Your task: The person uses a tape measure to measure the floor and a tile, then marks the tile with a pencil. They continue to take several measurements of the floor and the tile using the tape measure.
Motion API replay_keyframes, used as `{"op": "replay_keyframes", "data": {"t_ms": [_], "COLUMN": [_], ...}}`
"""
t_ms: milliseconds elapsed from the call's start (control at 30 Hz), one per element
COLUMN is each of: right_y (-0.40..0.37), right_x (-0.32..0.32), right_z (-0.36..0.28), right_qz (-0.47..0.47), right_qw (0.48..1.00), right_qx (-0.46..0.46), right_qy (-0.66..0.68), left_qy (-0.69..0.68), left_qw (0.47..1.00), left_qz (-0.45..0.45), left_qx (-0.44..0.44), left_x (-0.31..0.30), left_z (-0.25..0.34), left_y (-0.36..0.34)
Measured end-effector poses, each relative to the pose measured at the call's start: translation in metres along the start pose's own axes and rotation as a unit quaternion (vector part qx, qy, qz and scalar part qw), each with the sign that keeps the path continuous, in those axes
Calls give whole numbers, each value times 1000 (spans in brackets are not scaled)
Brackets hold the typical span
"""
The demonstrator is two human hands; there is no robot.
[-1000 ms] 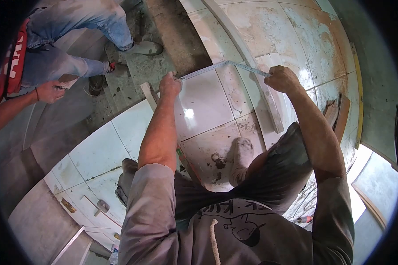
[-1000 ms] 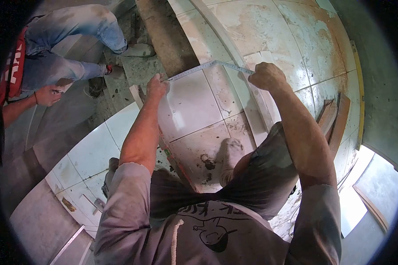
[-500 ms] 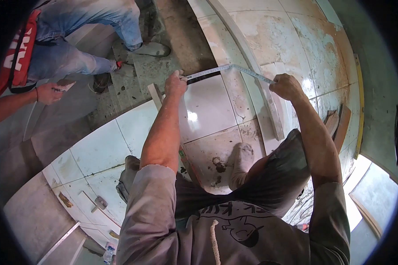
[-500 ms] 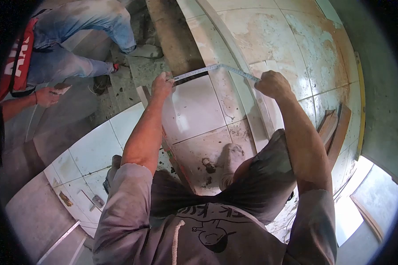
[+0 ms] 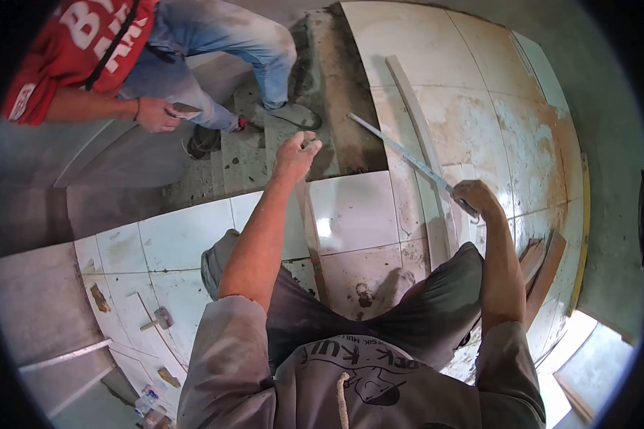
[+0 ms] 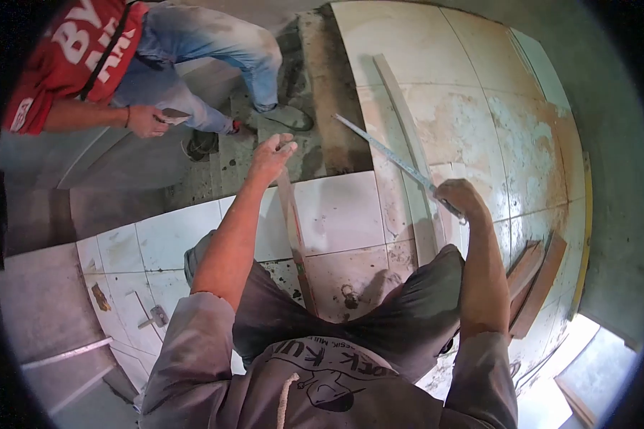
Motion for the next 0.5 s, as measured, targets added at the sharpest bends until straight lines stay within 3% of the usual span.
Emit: {"op": "replay_keyframes", "data": {"t_ms": [67, 100, 167, 300, 367, 500], "right_y": [-1, 0, 1, 10, 19, 49], "right_x": [-10, -16, -32, -60, -69, -112], "right_z": [-18, -29, -60, -107, -127, -185], "right_qz": [-3, 1, 6, -13, -13, -65], "right_qw": [990, 992, 922, 936, 946, 951], "right_qx": [54, 49, 220, 255, 303, 298], "right_qy": [128, 120, 318, 241, 117, -53], "left_qy": [-3, -17, 2, -3, -6, -44], "left_qw": [998, 998, 999, 1000, 998, 997], "left_qz": [36, 30, 13, 26, 47, 46], "left_qx": [52, 60, 46, 12, 29, 37], "left_x": [-9, -14, -24, -33, -47, -73], "left_z": [-13, -13, -10, -28, -21, -29], "left_y": [-11, -19, -36, -48, -57, -72]}}
Point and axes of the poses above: each hand's wrist, its own y-axis towards the middle knuckle, its own x-axis out of the palm, z = x × y, the point moved 1 cm from there along y, towards the middle knuckle, and after that the axes turned 11 degrees about -z, right-handed, at the moved point
